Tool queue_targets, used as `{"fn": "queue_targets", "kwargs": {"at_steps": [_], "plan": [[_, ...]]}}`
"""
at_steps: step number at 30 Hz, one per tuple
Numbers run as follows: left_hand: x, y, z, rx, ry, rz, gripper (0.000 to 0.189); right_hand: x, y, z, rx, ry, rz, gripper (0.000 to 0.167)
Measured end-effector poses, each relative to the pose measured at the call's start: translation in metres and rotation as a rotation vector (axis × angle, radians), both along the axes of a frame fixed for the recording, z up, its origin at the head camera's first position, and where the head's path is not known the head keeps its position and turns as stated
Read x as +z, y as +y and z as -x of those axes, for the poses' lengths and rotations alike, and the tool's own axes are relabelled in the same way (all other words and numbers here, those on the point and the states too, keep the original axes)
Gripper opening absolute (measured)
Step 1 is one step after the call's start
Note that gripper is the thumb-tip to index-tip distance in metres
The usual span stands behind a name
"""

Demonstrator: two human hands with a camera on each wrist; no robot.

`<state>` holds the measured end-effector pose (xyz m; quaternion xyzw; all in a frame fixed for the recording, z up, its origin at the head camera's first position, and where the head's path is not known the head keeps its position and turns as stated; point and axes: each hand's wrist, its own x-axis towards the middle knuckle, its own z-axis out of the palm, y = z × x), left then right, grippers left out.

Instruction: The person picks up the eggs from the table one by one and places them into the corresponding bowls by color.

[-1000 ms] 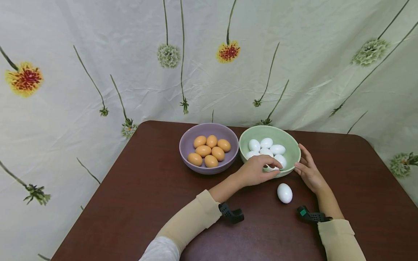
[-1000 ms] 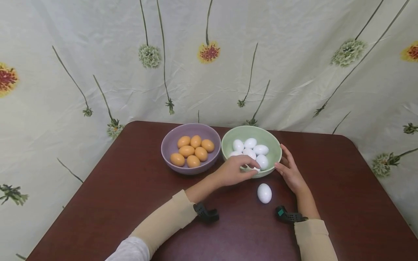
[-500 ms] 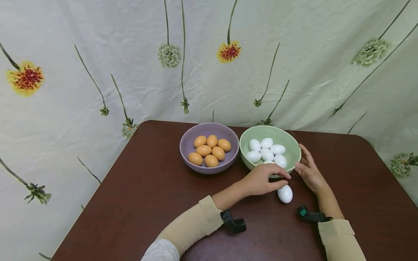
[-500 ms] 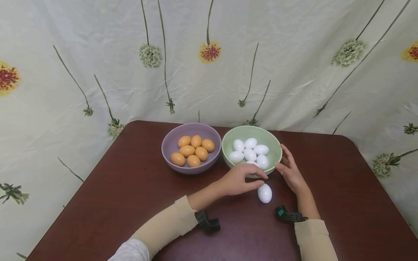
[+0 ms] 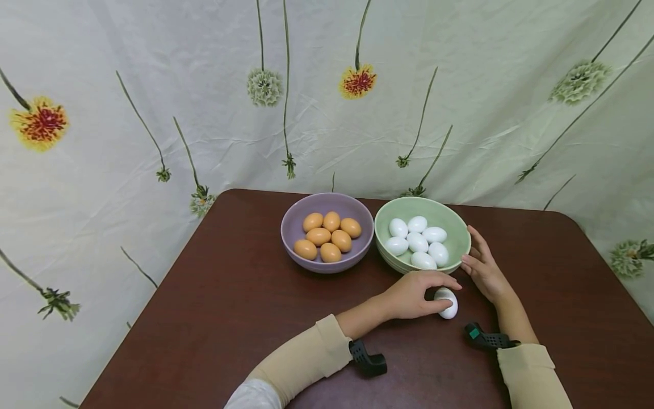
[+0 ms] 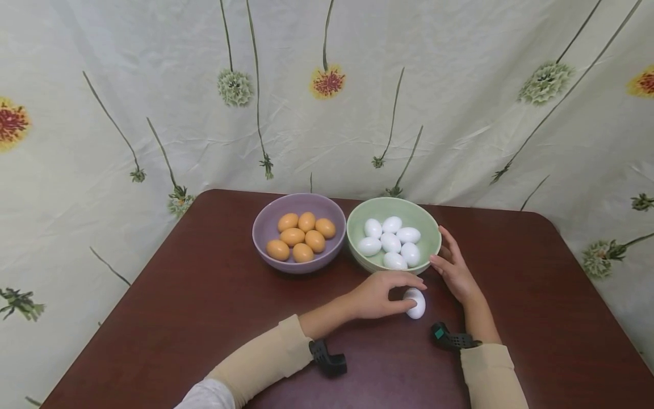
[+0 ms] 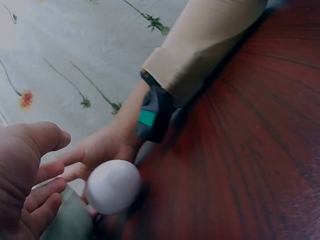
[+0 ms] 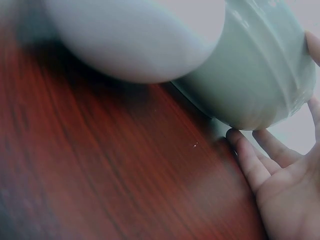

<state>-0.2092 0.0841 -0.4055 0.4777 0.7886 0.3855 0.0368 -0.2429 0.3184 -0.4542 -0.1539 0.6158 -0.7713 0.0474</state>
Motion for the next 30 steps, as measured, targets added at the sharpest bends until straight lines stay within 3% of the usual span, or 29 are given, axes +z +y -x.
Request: {"fn": "queue_targets", "kwargs": {"at_steps": [14,21,30], "plan": [[-0.017,0.013,-0.004,0.007,0.030,0.130,0.039,0.001,0.000,0.000,0.000,0.005,-0.004,0.061],[-0.023,0.015,-0.006,0.030,0.087,0.235,0.041,0.001,0.000,0.000,-0.002,0.001,-0.014,0.062],[-0.034,0.017,-0.006,0.070,0.039,0.228,0.046,0.002,0.000,-0.001,0.001,-0.002,-0.008,0.062]]}}
